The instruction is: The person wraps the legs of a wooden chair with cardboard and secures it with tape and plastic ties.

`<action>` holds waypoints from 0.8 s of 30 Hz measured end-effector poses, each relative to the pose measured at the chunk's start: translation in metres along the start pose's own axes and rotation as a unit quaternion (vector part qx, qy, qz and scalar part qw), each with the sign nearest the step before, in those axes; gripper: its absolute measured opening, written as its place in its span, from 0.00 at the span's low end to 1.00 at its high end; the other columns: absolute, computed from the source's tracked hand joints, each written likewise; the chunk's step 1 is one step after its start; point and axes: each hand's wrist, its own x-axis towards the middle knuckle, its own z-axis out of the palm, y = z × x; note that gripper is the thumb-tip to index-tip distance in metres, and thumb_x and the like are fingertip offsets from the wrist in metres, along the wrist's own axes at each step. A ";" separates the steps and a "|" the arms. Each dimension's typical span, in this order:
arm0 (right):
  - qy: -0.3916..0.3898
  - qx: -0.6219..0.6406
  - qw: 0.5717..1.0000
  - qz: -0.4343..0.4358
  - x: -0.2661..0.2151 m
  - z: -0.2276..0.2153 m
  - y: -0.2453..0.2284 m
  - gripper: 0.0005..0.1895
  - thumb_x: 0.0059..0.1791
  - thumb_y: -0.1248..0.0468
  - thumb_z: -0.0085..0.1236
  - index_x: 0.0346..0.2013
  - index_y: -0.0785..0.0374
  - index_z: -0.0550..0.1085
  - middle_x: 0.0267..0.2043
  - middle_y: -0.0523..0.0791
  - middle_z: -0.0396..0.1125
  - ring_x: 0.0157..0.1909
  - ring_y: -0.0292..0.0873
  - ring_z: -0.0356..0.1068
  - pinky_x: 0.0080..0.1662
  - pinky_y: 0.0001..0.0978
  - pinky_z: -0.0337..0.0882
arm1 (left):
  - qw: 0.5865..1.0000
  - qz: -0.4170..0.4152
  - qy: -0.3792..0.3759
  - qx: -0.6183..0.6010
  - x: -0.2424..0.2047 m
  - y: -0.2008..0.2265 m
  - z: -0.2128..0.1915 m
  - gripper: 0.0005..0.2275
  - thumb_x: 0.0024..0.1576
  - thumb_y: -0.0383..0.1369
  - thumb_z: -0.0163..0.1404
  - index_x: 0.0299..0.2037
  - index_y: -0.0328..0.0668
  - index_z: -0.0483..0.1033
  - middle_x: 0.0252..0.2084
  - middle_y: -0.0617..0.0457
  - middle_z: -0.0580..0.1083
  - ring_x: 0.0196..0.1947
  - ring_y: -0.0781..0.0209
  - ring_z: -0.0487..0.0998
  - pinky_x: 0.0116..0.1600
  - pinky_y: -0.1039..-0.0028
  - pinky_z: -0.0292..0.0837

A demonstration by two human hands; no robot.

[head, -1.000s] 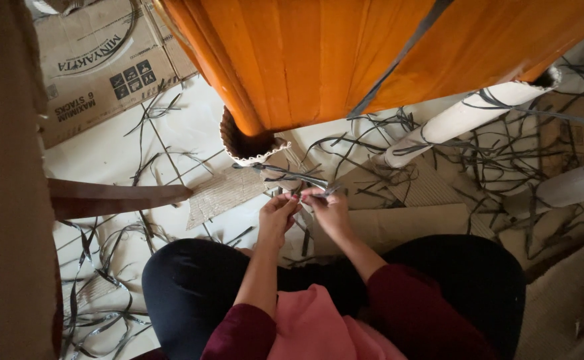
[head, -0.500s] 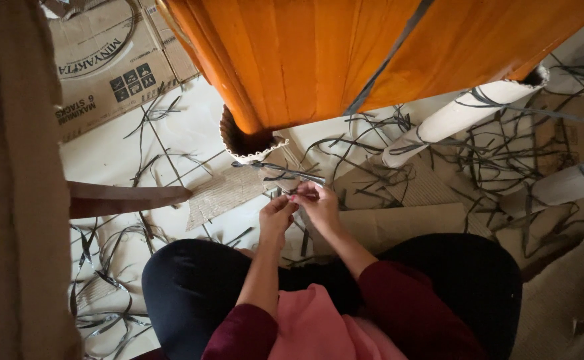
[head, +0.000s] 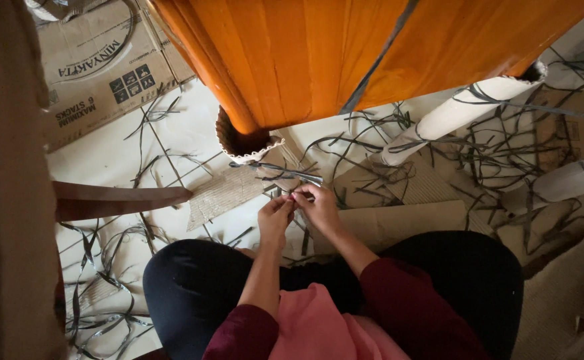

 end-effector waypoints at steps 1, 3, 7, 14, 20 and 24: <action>0.006 -0.006 1.000 -0.008 -0.001 0.000 -0.002 0.07 0.47 0.67 0.67 0.39 0.61 0.83 0.31 0.51 0.76 0.33 0.47 0.78 0.36 0.35 0.79 | 1.000 -0.002 0.000 -0.012 0.000 0.000 -0.001 0.12 0.55 0.28 0.59 0.48 0.32 0.81 0.34 0.46 0.79 0.35 0.61 0.84 0.42 0.74 0.81; 0.012 -0.013 1.000 -0.017 -0.002 0.001 -0.001 0.06 0.47 0.68 0.66 0.39 0.61 0.83 0.31 0.51 0.76 0.33 0.47 0.78 0.36 0.35 0.79 | 1.000 -0.005 0.001 -0.025 -0.009 0.010 0.001 0.12 0.54 0.27 0.60 0.47 0.29 0.81 0.33 0.44 0.79 0.34 0.60 0.83 0.41 0.73 0.81; 0.014 -0.074 0.997 -0.035 -0.008 0.004 0.001 0.08 0.45 0.64 0.69 0.38 0.55 0.83 0.31 0.49 0.77 0.35 0.49 0.78 0.38 0.37 0.78 | 0.993 -0.051 0.015 -0.107 -0.029 0.029 0.003 0.10 0.51 0.30 0.62 0.39 0.32 0.83 0.29 0.47 0.79 0.29 0.58 0.82 0.42 0.66 0.82; -0.004 0.118 0.972 0.202 0.000 -0.007 -0.014 0.10 0.41 0.70 0.62 0.37 0.64 0.82 0.28 0.53 0.73 0.26 0.44 0.74 0.32 0.43 0.82 | 0.975 -0.104 -0.001 -0.194 -0.013 0.012 0.001 0.10 0.53 0.28 0.63 0.41 0.30 0.80 0.30 0.42 0.78 0.27 0.55 0.82 0.39 0.66 0.83; -0.045 0.220 0.929 0.293 0.003 -0.006 -0.016 0.11 0.41 0.70 0.67 0.38 0.65 0.79 0.26 0.47 0.67 0.26 0.42 0.71 0.35 0.50 0.83 | 0.982 -0.098 -0.046 -0.152 0.001 -0.005 0.004 0.08 0.57 0.30 0.61 0.45 0.43 0.81 0.32 0.52 0.79 0.28 0.64 0.82 0.37 0.79 0.82; -0.039 0.189 0.931 0.310 0.012 -0.018 -0.027 0.13 0.38 0.71 0.74 0.33 0.66 0.78 0.24 0.48 0.65 0.23 0.43 0.67 0.30 0.50 0.83 | 0.989 -0.087 -0.050 -0.107 0.009 -0.016 -0.002 0.09 0.58 0.32 0.61 0.47 0.42 0.82 0.29 0.52 0.78 0.25 0.65 0.79 0.34 0.75 0.83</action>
